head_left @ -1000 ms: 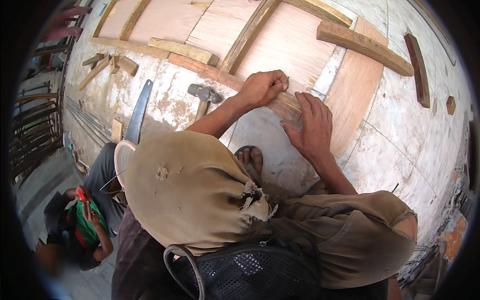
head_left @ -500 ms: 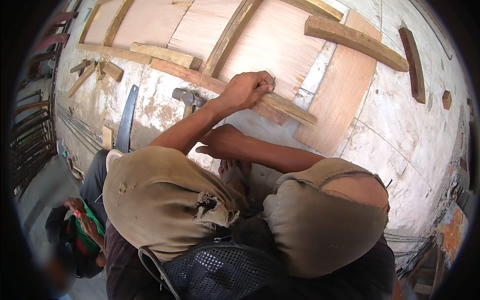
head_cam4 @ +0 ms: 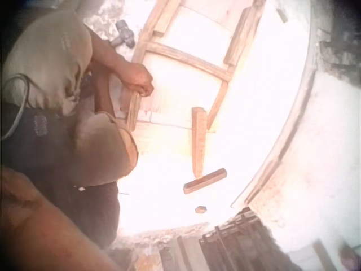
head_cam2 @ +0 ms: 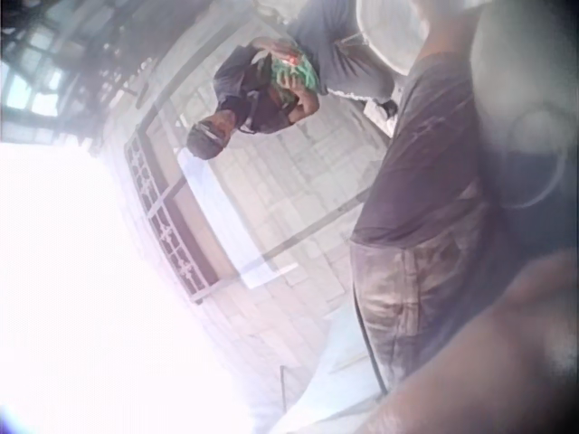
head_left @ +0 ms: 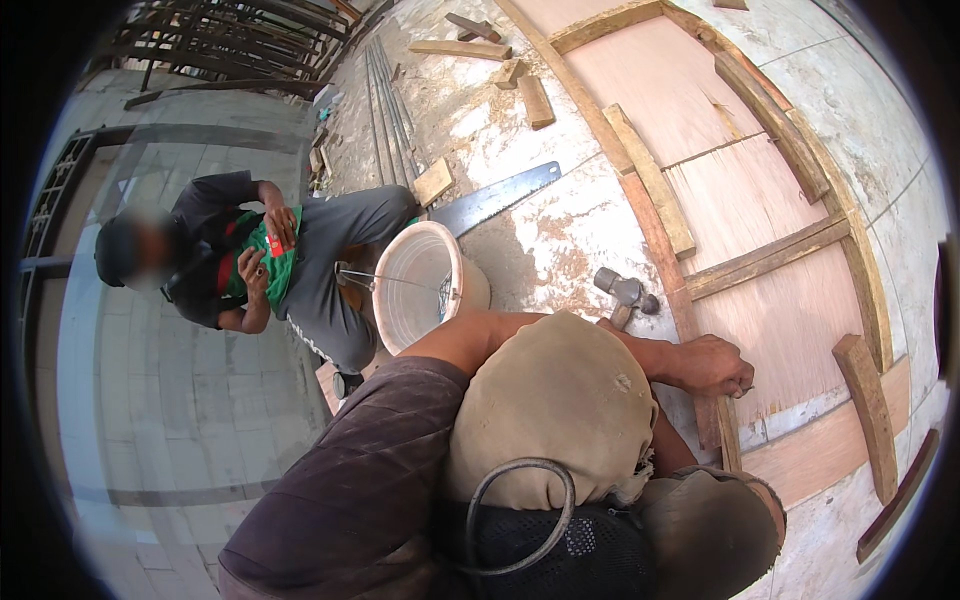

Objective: The person uses a tape measure to check the dimensions of a wooden frame, aligns a wooden board with the frame, and hammers a nail into the wood while others assist.

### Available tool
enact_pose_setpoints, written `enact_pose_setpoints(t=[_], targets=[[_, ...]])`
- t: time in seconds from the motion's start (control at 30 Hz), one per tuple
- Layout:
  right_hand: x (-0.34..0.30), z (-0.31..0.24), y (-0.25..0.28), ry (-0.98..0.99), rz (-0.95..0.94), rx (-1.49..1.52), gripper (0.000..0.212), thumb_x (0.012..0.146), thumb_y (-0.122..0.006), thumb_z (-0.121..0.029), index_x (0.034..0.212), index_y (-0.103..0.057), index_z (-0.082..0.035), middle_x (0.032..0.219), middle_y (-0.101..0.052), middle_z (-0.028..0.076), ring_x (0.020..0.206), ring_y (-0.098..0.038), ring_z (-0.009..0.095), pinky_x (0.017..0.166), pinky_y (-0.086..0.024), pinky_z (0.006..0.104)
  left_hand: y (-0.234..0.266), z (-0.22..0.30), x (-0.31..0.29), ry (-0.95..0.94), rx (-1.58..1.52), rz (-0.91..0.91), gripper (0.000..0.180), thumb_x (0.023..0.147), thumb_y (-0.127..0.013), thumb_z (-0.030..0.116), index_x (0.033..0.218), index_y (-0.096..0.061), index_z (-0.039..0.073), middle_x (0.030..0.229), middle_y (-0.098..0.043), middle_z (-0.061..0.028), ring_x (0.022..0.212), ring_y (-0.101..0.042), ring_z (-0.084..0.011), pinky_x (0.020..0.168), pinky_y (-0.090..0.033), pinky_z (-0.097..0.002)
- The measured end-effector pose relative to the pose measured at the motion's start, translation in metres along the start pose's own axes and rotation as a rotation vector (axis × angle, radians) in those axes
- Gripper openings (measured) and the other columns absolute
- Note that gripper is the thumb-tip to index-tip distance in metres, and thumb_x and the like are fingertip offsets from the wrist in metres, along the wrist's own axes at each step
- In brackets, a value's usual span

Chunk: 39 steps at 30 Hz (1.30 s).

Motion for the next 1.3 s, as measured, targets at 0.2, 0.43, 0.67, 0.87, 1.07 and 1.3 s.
enact_pose_setpoints(t=[0.2, 0.43, 0.67, 0.87, 1.07, 1.3], targets=[[-0.012, 0.003, 0.017, -0.022, 0.110, 0.076, 0.059, 0.101, -0.065, -0.020, 0.153, -0.043, -0.002, 0.122, -0.065, 0.023, 0.109, -0.065, 0.030, 0.096, -0.050, 0.0447, 0.009, 0.006, -0.001, 0.026, 0.005, -0.031, 0.016, 0.098, -0.064, 0.028, 0.104, -0.070, 0.014, 0.094, -0.072, -0.0092, 0.098, -0.069, -0.0332, 0.087, -0.052, -0.0491], [-0.016, 0.033, 0.034, 0.056, 0.156, 0.172, 0.066, 0.097, -0.068, -0.018, 0.152, -0.038, 0.002, 0.128, -0.061, 0.023, 0.115, -0.062, 0.029, 0.101, -0.049, 0.0450, 0.014, 0.018, 0.009, -0.006, 0.061, 0.001, 0.018, 0.098, -0.068, 0.027, 0.105, -0.068, 0.011, 0.087, -0.070, -0.0146, 0.091, -0.069, -0.0366, 0.085, -0.052, -0.0493], [-0.128, -0.015, 0.102, -0.458, -0.141, 0.509, 0.071, 0.090, -0.064, -0.008, 0.156, -0.040, -0.002, 0.111, -0.069, 0.022, 0.084, -0.070, 0.030, 0.072, -0.057, 0.0415, 0.013, 0.007, 0.004, 0.128, 0.023, -0.048, 0.027, 0.100, -0.065, 0.035, 0.112, -0.072, 0.012, 0.102, -0.075, -0.0122, 0.102, -0.070, -0.0330, 0.091, -0.052, -0.0431], [-0.230, -0.036, 0.159, -0.461, -0.124, 0.088, 0.070, 0.094, -0.067, -0.008, 0.160, -0.043, -0.005, 0.115, -0.072, 0.025, 0.099, -0.073, 0.028, 0.088, -0.057, 0.0390, 0.010, 0.010, 0.007, 0.117, 0.017, -0.067, 0.028, 0.100, -0.066, 0.034, 0.113, -0.074, 0.011, 0.107, -0.077, -0.0130, 0.103, -0.072, -0.0306, 0.092, -0.053, -0.0413], [-0.268, -0.102, 0.239, -0.594, 0.142, 0.283, 0.066, 0.100, -0.065, -0.003, 0.162, -0.042, -0.007, 0.114, -0.072, 0.013, 0.102, -0.068, 0.019, 0.087, -0.055, 0.0344, 0.010, 0.000, 0.005, 0.086, -0.027, -0.040, 0.031, 0.099, -0.067, 0.033, 0.112, -0.075, 0.007, 0.104, -0.077, -0.0154, 0.100, -0.073, -0.0300, 0.091, -0.053, -0.0405], [-0.230, -0.088, 0.292, -0.586, 0.483, 0.246, 0.050, 0.108, -0.061, -0.021, 0.154, -0.049, -0.005, 0.081, -0.056, 0.000, 0.064, -0.053, 0.007, 0.050, -0.044, 0.0265, 0.008, 0.011, 0.009, 0.098, 0.013, -0.056, 0.030, 0.099, -0.063, 0.032, 0.111, -0.075, 0.007, 0.104, -0.077, -0.0148, 0.098, -0.072, -0.0304, 0.090, -0.053, -0.0408]])
Point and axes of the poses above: each hand's wrist, its own x-axis towards the middle knuckle, its own y-axis out of the back of the hand, z = x × y, the point moved 8 cm from there along x, towards the middle knuckle
